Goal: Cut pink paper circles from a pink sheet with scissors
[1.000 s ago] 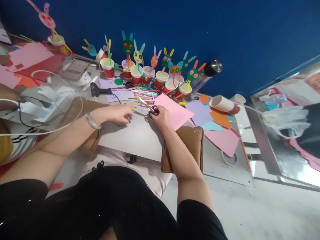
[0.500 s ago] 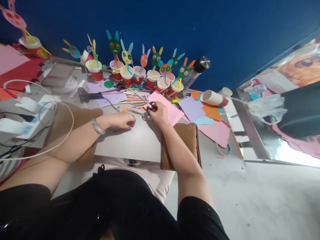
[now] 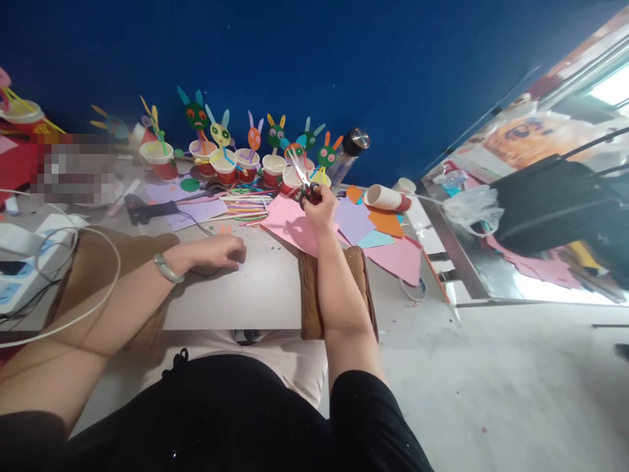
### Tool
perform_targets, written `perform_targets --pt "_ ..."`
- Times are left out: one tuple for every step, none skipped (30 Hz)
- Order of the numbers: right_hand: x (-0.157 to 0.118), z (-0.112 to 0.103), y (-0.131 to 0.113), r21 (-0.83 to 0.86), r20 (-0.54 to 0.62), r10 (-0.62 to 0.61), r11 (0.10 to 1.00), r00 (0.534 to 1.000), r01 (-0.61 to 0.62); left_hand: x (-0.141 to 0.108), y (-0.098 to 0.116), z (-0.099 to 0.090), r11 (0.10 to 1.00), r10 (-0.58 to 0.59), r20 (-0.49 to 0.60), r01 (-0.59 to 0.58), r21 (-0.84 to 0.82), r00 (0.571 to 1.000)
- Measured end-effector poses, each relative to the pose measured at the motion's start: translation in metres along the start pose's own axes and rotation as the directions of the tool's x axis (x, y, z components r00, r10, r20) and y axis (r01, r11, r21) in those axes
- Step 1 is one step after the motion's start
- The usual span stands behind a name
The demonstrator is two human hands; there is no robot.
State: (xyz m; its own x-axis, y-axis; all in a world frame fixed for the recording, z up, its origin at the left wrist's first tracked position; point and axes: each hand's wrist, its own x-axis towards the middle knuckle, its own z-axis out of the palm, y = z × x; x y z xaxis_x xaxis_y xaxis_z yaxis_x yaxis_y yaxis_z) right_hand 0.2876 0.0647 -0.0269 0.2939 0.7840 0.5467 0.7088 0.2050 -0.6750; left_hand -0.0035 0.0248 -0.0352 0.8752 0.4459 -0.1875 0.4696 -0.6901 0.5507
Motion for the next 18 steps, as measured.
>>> perform_targets --pt "-0.003 0.001 0.000 0.004 0.011 -0.005 1.000 1.000 0.005 0.001 -0.001 0.001 1.000 -0.001 -0.006 0.001 0.001 1.000" --pt "-0.006 0.002 -0.001 -0.005 0.022 -0.020 1.000 1.000 0.020 0.001 -0.003 0.001 1.000 -0.004 -0.012 0.004 0.004 1.000" --pt "-0.008 0.003 -0.001 -0.028 0.034 -0.043 0.999 0.998 0.044 0.002 -0.004 0.002 1.000 -0.006 -0.018 0.007 0.007 1.000" --pt "-0.009 0.004 -0.001 -0.058 0.045 -0.071 0.996 0.996 0.074 0.003 -0.005 0.003 1.000 -0.008 -0.022 0.009 0.010 1.000" --pt "-0.010 0.005 -0.002 -0.086 0.050 -0.095 0.991 0.994 0.099 0.003 -0.006 0.004 1.000 -0.008 -0.022 0.009 0.012 1.000" --pt "-0.010 0.006 -0.002 -0.103 0.046 -0.107 0.988 0.993 0.111 0.003 -0.007 0.004 1.000 -0.007 -0.017 0.007 0.012 1.000" --pt "-0.009 0.006 -0.002 -0.110 0.037 -0.106 0.988 0.994 0.109 0.003 -0.007 0.004 1.000 -0.005 -0.010 0.005 0.011 1.000" --pt "-0.008 0.005 -0.001 -0.110 0.018 -0.088 0.990 0.996 0.090 0.003 -0.007 0.004 1.000 -0.003 -0.003 0.003 0.008 1.000" --pt "-0.005 0.003 0.001 -0.109 -0.006 -0.058 0.992 0.998 0.057 0.003 -0.006 0.003 1.000 -0.003 0.005 0.003 0.006 1.000" --pt "-0.002 -0.001 0.003 -0.114 -0.028 -0.022 0.993 0.999 0.019 0.002 -0.005 0.003 1.000 -0.006 0.011 0.006 0.006 1.000" --pt "0.002 -0.007 0.007 -0.135 -0.055 0.013 0.991 0.998 -0.020 0.002 -0.004 0.002 1.000 -0.011 0.012 0.011 0.008 1.000" --pt "0.005 -0.015 0.012 -0.167 -0.081 0.043 0.984 0.996 -0.056 0.001 -0.004 0.001 1.000 -0.018 0.007 0.018 0.011 1.000" --pt "0.008 -0.026 0.018 -0.202 -0.107 0.069 0.975 0.992 -0.089 0.001 -0.003 0.001 0.999 -0.027 -0.002 0.027 0.016 1.000" --pt "0.010 -0.038 0.026 -0.235 -0.147 0.097 0.963 0.984 -0.130 0.001 -0.002 0.000 0.999 -0.037 -0.013 0.037 0.022 0.999" --pt "0.009 -0.051 0.034 -0.262 -0.165 0.130 0.950 0.978 -0.170 0.001 -0.002 0.000 0.999 -0.045 -0.021 0.046 0.029 0.999" --pt "0.007 -0.064 0.043 -0.287 -0.166 0.180 0.932 0.970 -0.222 0.001 -0.001 -0.001 0.998 -0.052 -0.026 0.053 0.036 0.998" --pt "0.002 -0.076 0.052 -0.302 -0.158 0.239 0.912 0.958 -0.277 0.002 -0.001 -0.001 0.997 -0.059 -0.025 0.060 0.042 0.998" --pt "-0.006 -0.087 0.060 -0.301 -0.147 0.302 0.894 0.942 -0.333 0.003 0.000 -0.002 0.997 -0.063 -0.020 0.064 0.046 0.998"
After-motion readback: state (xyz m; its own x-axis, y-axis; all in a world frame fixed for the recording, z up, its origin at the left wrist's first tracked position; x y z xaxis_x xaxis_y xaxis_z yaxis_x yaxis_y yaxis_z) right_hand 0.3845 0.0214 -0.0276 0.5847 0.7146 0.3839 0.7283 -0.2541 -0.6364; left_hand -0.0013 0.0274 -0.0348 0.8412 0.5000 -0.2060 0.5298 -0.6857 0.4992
